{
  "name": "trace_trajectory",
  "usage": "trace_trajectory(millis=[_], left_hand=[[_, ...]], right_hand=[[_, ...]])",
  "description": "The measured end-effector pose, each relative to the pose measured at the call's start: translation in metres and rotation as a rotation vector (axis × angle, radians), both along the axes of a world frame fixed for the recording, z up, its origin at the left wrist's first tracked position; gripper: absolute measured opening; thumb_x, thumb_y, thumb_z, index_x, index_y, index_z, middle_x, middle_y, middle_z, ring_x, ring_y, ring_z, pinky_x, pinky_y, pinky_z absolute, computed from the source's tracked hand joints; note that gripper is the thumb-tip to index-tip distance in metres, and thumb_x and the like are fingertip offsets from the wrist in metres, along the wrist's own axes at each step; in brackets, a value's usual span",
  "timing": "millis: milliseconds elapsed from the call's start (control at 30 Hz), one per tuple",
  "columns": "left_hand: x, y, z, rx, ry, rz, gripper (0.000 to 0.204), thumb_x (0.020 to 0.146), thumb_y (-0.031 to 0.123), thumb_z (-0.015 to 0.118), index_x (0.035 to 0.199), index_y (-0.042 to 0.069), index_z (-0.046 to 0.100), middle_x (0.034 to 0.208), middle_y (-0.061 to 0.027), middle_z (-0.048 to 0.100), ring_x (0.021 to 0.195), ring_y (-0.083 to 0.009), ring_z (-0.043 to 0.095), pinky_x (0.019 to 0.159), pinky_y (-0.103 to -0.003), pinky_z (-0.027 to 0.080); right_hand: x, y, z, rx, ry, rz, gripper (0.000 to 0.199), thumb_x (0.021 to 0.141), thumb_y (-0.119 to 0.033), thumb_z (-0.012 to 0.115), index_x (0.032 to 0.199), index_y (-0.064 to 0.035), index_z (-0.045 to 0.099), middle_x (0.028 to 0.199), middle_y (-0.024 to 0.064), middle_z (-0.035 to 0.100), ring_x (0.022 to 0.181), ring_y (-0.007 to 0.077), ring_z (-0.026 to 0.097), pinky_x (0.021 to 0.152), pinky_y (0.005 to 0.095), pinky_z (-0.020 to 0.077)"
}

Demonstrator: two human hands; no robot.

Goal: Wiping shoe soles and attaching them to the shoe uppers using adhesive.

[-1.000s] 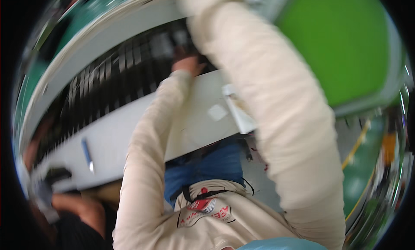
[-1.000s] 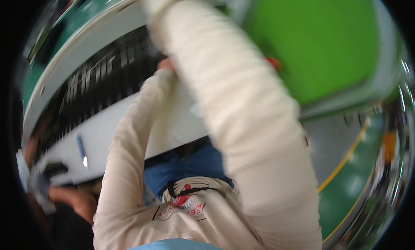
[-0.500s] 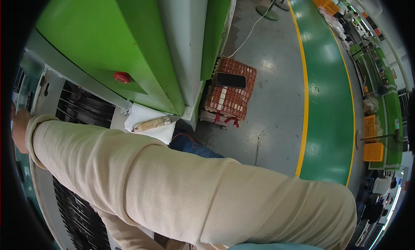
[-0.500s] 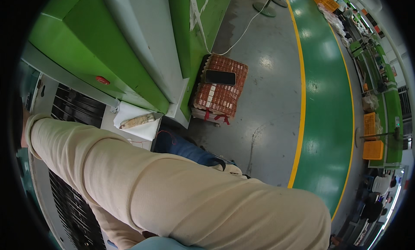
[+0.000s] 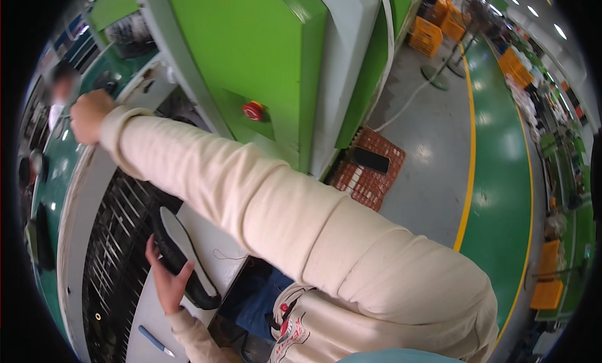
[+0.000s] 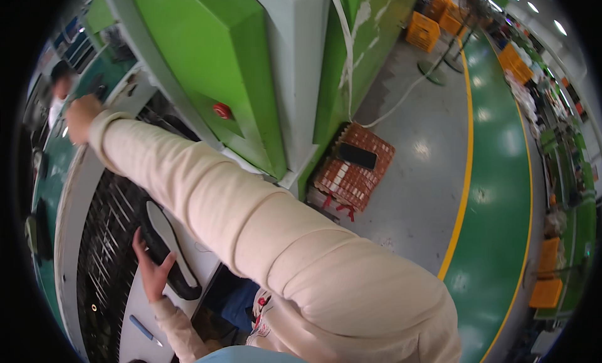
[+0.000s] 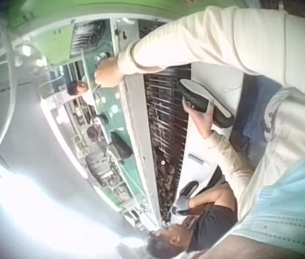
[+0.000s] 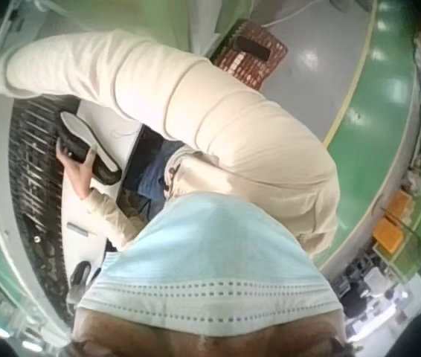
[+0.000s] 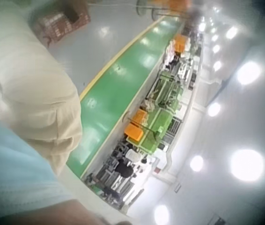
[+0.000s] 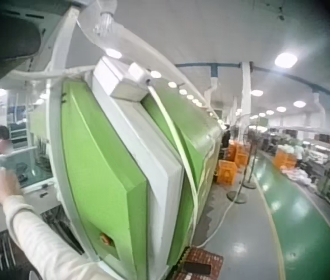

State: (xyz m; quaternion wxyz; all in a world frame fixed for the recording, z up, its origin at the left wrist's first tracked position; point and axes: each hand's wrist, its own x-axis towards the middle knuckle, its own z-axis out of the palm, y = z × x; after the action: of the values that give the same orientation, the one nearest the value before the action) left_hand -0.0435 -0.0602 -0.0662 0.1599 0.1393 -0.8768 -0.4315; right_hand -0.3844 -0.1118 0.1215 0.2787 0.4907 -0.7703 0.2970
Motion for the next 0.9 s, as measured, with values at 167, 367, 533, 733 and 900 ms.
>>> trace_trajectory(millis=[167, 367, 533, 733, 900], left_hand=[[-0.022, -0.006, -0.032, 0.245, 0.028, 0.041, 0.078, 0.083, 0.019, 0.085, 0.148, -0.006, 0.049, 0.127, -0.0156, 0.066, 0.117, -0.023, 0.061, 0.108, -0.036, 0.048], [0.027, -0.017, -0.043, 0.5, 0.375, 0.349, 0.064, 0.096, 0.026, 0.079, 0.145, -0.005, 0.053, 0.132, -0.0145, 0.065, 0.113, -0.0225, 0.064, 0.102, -0.035, 0.051], [0.024, 0.036, 0.013, 0.551, 0.634, 0.299, 0.067, 0.099, 0.029, 0.076, 0.151, -0.003, 0.048, 0.131, -0.0171, 0.066, 0.114, -0.0242, 0.066, 0.098, -0.038, 0.056], [0.031, 0.035, 0.012, 0.338, 0.672, 0.38, 0.064, 0.101, 0.021, 0.077, 0.154, -0.002, 0.049, 0.135, -0.0142, 0.066, 0.114, -0.0223, 0.066, 0.098, -0.035, 0.055], [0.024, 0.058, 0.056, 0.305, 0.626, 0.275, 0.045, 0.101, 0.014, 0.074, 0.14, -0.004, 0.058, 0.126, -0.0143, 0.07, 0.11, -0.0211, 0.067, 0.1, -0.034, 0.053]], right_hand=[[0.003, 0.054, 0.005, -0.559, -0.29, 0.184, 0.032, 0.1, -0.029, 0.063, 0.087, -0.0043, 0.079, 0.084, 0.0135, 0.078, 0.077, 0.0312, 0.078, 0.072, 0.0501, 0.0622], [0.101, 0.145, -0.029, -0.96, -1.073, 0.96, 0.023, 0.102, -0.01, 0.069, 0.117, 0.0017, 0.056, 0.09, 0.0113, 0.073, 0.071, 0.0175, 0.074, 0.061, 0.0321, 0.0597], [0.146, 0.232, -0.095, -0.603, -1.506, 1.058, 0.026, 0.101, -0.008, 0.072, 0.12, -0.0018, 0.055, 0.102, 0.0099, 0.07, 0.078, 0.0226, 0.077, 0.066, 0.036, 0.0636], [0.18, 0.271, -0.156, -0.58, -1.453, 0.906, 0.031, 0.101, -0.011, 0.073, 0.126, -0.0014, 0.057, 0.101, 0.0067, 0.07, 0.079, 0.0162, 0.074, 0.072, 0.0335, 0.063], [0.202, 0.284, -0.17, -0.593, -1.5, 0.835, 0.029, 0.104, -0.013, 0.073, 0.126, -0.0008, 0.06, 0.101, 0.0039, 0.07, 0.079, 0.0135, 0.073, 0.074, 0.0305, 0.0603]])
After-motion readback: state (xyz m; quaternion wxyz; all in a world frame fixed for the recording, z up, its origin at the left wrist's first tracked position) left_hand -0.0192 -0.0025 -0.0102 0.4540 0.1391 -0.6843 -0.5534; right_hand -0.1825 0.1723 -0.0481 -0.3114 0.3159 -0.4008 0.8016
